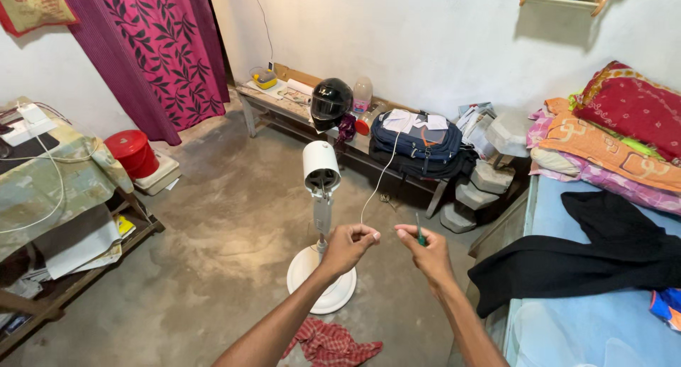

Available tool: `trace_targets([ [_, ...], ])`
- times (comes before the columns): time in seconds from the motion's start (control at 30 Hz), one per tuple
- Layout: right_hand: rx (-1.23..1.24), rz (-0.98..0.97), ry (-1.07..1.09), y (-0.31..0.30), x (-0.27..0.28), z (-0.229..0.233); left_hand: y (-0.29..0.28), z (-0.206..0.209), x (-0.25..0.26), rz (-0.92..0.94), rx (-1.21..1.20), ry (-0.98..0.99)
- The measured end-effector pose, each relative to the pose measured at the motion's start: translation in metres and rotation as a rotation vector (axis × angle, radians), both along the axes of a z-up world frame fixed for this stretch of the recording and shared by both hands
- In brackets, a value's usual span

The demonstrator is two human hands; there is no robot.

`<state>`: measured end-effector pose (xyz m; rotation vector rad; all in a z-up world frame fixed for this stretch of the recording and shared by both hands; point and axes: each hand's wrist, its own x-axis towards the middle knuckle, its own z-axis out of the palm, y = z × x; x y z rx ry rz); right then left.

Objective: The person disassembles a white pedestal fan using a screwdriver, removing the front grille, motor housing, and rear cover. They manipulate the internal motor and wiring, then reassemble the fan components in reverse order.

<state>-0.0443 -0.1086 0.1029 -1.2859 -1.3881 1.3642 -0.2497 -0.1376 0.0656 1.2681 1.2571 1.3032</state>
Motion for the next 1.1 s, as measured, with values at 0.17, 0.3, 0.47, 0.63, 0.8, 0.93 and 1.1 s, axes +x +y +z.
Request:
trace_targets([
  [0.17,0.205,0.062,-0.162,0.007,-0.081,0.010,0.006,0.015,-0.048,-0.078,-0.181,-0.199],
  [0.3,0.279,0.050,-0.131,0.021,-0.134,0.006,0.025,0.016,-0.104,-0.246,-0.374,-0.451],
  [0.47,0.424,-0.187,-0.233,0.043,-0.191,-0.020,0.076,-0.015,-0.173,-0.233,-0.405,-0.398],
  [0.63,0.127,-0.500,-0.098,0.095,-0.208,-0.040,0.164,-0.055,-0.250,0.229,-0.510,-0.386],
  [0.8,0.026,-0.479,0.047,0.172,-0.218,-0.061,0.247,-0.078,-0.273,0.229,-0.624,-0.255],
  [0.93,-0.055,-0.465,0.018,0.227,-0.230,-0.087,0.275,-0.072,-0.276,0.073,0.012,0.317],
  [1.1,0.186,-0.335,-0.074,0.261,-0.256,-0.101,0.327,-0.029,-0.280,-0.361,0.319,0.969],
])
